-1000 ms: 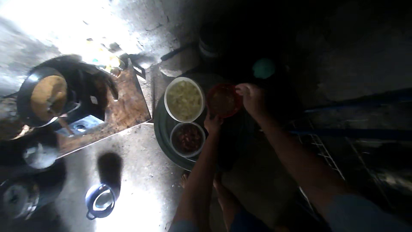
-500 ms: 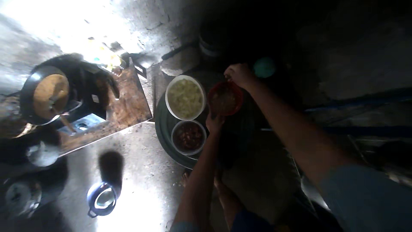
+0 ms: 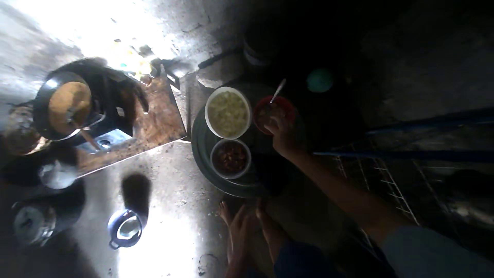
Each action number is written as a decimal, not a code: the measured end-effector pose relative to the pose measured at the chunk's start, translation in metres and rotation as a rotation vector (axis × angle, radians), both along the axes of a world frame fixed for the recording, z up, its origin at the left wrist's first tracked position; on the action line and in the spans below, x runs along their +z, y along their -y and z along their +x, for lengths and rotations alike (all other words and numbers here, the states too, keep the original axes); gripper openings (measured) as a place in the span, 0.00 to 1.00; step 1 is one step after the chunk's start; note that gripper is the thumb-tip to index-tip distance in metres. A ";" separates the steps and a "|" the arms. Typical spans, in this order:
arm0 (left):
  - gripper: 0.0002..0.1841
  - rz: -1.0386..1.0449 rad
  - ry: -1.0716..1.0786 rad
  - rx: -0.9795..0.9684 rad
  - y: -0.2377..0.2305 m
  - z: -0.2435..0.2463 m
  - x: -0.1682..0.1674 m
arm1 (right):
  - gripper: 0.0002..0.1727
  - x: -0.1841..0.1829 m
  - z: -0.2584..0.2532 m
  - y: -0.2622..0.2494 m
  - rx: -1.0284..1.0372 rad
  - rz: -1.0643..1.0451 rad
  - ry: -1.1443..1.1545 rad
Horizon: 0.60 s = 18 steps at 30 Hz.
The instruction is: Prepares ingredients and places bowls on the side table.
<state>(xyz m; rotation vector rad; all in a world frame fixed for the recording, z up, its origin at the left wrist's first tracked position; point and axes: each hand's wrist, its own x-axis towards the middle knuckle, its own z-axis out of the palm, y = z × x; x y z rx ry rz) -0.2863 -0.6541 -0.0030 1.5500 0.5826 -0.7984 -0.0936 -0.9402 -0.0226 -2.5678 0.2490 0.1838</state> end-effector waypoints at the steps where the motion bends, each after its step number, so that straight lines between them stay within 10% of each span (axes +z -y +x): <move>1: 0.23 0.031 -0.012 0.023 -0.012 -0.010 0.004 | 0.21 0.002 -0.013 -0.010 0.013 0.020 -0.003; 5: 0.22 0.115 -0.093 0.100 -0.038 -0.041 0.025 | 0.41 -0.026 -0.098 -0.047 0.239 0.067 -0.386; 13: 0.21 0.165 -0.136 0.239 -0.096 -0.091 0.059 | 0.27 -0.031 -0.091 0.013 -0.351 -0.063 -0.354; 18: 0.21 0.151 -0.129 0.344 -0.135 -0.103 0.058 | 0.27 -0.017 -0.134 -0.067 -0.395 -0.033 -0.708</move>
